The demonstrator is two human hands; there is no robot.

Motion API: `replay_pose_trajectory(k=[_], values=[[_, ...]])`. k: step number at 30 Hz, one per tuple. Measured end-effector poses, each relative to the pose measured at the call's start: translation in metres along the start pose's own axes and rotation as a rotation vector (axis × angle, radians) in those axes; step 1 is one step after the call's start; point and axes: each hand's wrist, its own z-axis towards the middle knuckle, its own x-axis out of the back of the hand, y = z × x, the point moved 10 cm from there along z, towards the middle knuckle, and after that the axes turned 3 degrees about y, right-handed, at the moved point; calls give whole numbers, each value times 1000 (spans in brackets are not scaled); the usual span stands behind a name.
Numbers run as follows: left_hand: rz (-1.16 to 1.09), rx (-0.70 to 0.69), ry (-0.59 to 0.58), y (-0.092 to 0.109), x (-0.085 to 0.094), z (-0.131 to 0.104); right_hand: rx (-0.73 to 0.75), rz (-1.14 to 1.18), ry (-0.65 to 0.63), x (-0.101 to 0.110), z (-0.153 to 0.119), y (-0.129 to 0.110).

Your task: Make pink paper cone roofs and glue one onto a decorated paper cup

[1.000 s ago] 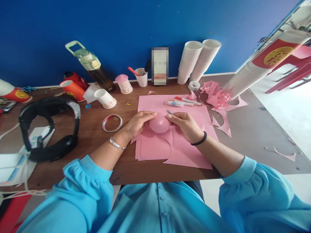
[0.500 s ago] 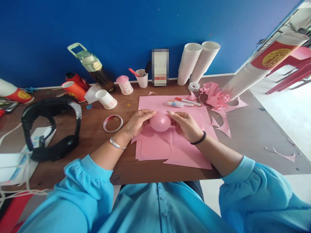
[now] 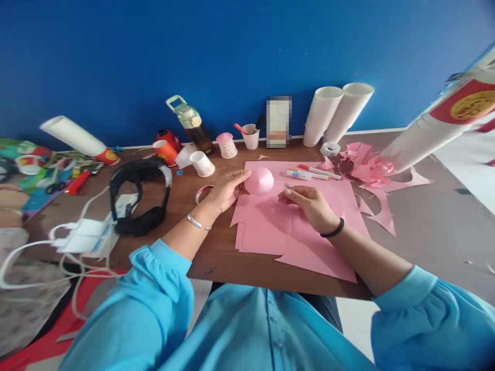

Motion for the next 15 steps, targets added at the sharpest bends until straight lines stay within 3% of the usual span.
replay_pose_trajectory(k=[4, 7, 11, 15], values=[[17, -35, 235, 22, 58, -17, 34, -126, -41, -5, -1, -2], [47, -52, 319, 28, 92, -35, 63, -171, -55, -7, -2, -5], [122, -41, 353, 23, 117, -53, 97, -219, -90, -11, -3, -5], [231, -60, 360, 26, 122, -53, 107, -257, -127, -16, -3, -2]])
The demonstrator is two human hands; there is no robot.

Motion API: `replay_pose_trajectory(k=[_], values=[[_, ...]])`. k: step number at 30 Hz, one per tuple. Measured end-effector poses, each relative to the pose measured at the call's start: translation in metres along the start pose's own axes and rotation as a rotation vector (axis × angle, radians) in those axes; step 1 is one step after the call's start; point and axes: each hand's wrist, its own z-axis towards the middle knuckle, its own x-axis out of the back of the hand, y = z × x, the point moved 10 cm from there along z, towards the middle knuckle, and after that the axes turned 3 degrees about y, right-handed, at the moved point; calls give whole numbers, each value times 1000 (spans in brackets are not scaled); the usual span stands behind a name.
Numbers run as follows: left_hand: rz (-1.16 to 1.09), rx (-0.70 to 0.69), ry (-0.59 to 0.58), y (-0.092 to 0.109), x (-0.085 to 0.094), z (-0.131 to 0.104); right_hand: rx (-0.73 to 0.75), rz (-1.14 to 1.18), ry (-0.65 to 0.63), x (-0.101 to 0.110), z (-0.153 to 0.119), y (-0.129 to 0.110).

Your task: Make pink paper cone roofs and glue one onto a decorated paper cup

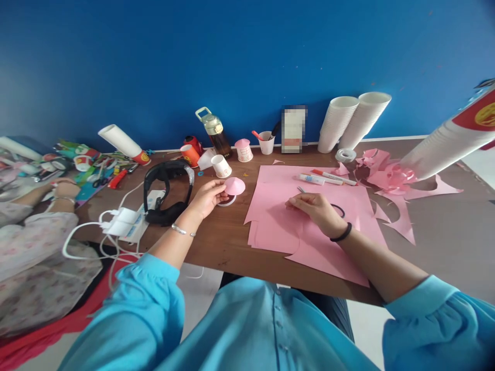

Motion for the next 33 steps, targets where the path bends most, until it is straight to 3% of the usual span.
replay_pose_trajectory(k=[9, 15, 22, 28, 33], values=[[306, -119, -42, 23, -26, 45, -10, -28, -22, -2, 0, -2], [467, -120, -59, 18, -18, 56, -33, 34, -42, -4, 0, 1], [628, -240, 16, 24, 3, 37, -31, -5, -44, -4, -1, -2], [1033, -530, -145, 23, -18, 4, 17, -50, -71, -8, -4, -7], [1242, -589, -79, 23, -10, 2, 45, -236, -105, -15, -6, -7]])
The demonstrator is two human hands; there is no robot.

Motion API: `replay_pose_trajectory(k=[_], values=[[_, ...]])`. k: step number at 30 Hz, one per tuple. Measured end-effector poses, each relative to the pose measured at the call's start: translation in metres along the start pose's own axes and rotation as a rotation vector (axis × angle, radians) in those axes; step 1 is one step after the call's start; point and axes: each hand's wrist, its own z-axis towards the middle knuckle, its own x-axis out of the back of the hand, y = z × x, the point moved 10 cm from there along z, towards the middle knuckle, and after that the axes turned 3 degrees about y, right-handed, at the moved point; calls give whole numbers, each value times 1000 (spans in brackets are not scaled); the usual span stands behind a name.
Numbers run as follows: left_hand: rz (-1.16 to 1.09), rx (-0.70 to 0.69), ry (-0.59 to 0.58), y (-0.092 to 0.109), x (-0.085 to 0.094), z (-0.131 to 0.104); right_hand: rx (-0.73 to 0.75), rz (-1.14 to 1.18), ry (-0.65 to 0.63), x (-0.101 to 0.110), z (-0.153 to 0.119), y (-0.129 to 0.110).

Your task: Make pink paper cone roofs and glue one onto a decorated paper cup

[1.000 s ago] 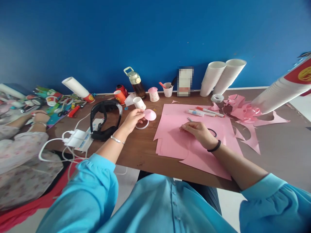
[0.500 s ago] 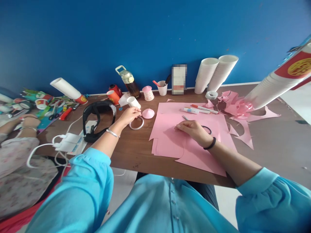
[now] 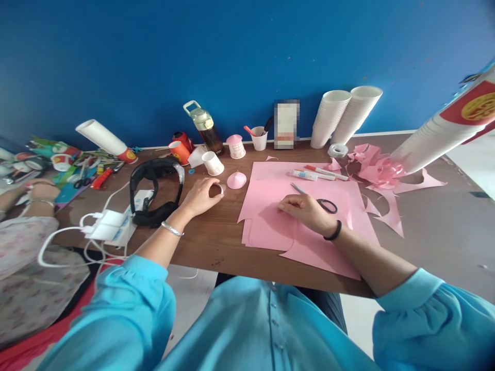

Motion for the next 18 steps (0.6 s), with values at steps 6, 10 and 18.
replay_pose_trajectory(k=[6, 10, 18], values=[[79, -38, 84, 25, 6, 8, 81, -148, 17, 1, 0, -8], [38, -58, 50, 44, -12, 31, 169, -308, 33, -3, -3, -15], [44, -123, -56, 53, -37, 70, 381, -459, 7, -20, -9, -24]])
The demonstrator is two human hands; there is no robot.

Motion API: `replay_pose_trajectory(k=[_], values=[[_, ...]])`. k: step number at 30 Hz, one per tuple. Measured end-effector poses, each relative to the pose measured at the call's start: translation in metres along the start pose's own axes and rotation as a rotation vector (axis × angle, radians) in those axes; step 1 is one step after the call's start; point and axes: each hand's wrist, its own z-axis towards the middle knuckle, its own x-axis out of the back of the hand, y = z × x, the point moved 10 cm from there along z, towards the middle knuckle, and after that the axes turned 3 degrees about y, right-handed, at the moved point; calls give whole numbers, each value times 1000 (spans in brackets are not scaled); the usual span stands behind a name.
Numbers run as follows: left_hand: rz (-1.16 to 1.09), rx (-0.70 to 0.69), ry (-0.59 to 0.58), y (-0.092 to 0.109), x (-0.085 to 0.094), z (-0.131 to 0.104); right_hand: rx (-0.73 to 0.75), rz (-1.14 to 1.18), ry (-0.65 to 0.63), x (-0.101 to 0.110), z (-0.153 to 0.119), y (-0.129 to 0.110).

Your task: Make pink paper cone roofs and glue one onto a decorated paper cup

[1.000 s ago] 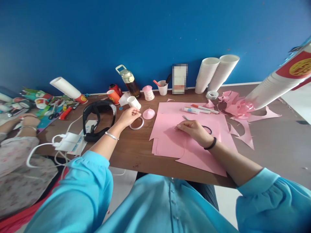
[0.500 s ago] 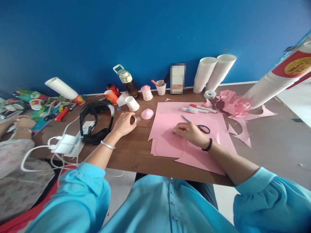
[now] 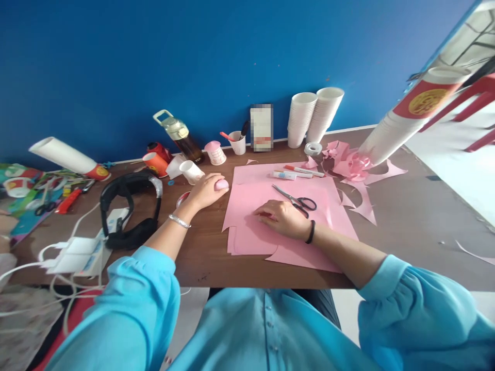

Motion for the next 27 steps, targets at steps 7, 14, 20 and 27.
replay_pose_trajectory(k=[7, 14, 20, 27], values=[[41, -9, -12, 3, 12, -19, 42, -190, 141, 19, 1, -2], [-6, -234, 111, 82, 25, -29, -164, -654, 110, 49, 5, 25], [-73, -434, -84, 138, -33, -33, -296, -793, -54, 47, 4, 54], [30, -361, -3, 125, -41, -41, -302, -840, -74, 56, 0, 66]])
